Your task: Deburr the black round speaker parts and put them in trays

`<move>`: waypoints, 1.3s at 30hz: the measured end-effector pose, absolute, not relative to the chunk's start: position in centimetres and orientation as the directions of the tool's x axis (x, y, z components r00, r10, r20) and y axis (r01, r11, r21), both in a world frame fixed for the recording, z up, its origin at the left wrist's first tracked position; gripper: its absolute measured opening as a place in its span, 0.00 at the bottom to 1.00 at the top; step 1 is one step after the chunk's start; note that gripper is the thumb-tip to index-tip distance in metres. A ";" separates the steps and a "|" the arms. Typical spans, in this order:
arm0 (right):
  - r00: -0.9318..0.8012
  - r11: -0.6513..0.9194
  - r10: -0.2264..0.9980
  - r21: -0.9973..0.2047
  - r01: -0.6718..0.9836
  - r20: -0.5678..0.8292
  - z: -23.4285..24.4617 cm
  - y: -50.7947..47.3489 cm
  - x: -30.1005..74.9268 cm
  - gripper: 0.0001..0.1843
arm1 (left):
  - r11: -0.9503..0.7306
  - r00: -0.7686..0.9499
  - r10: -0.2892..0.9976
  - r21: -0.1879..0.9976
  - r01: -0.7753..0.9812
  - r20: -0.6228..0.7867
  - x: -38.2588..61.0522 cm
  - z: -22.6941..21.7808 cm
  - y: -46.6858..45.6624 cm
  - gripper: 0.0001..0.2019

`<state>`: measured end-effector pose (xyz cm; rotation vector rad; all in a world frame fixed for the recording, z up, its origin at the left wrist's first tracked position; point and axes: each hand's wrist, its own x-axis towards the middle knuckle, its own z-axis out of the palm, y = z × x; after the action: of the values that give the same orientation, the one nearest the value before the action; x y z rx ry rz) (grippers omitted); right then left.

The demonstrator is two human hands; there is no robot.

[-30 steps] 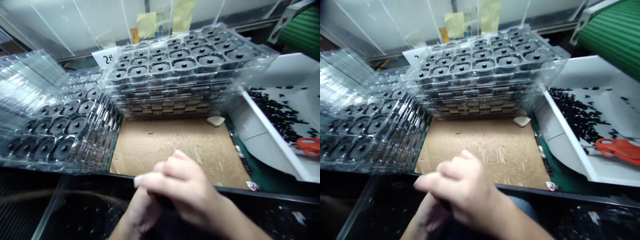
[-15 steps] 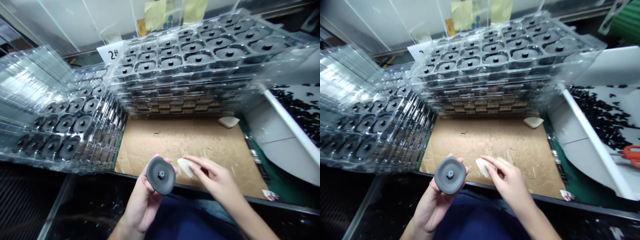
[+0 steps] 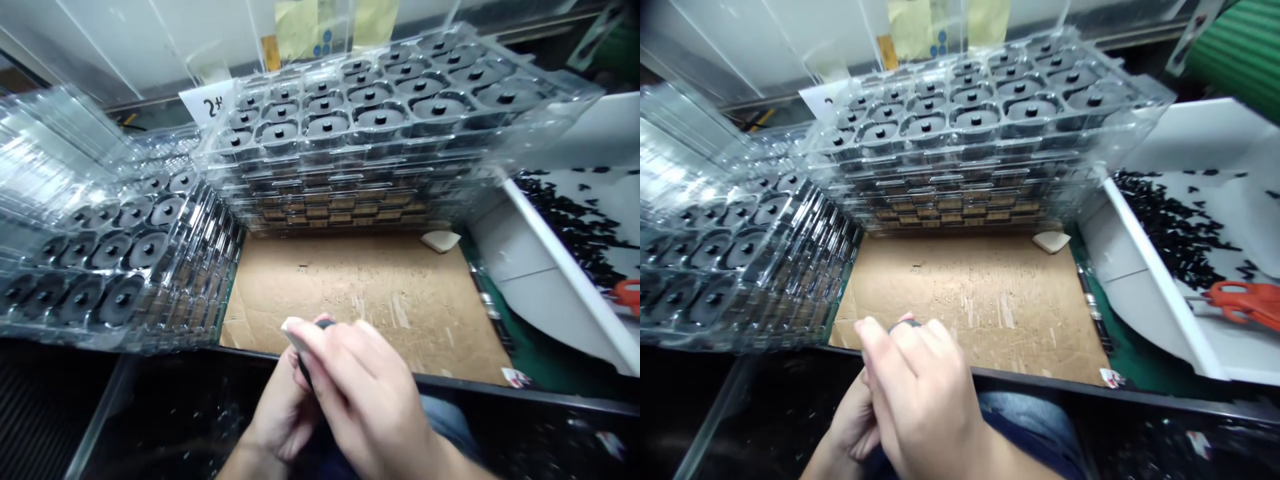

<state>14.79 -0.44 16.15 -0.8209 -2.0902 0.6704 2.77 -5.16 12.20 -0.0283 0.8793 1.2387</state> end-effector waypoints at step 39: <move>-0.320 0.131 0.947 -0.940 0.314 0.025 6.0 0.7 18.1 0.11 | -0.327 0.046 0.945 0.928 0.180 0.324 1.6 9.0 -7.2 0.52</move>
<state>18.12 0.68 6.00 -1.2243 -1.7390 1.1977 1.60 -7.20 9.00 1.6046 1.1591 1.3458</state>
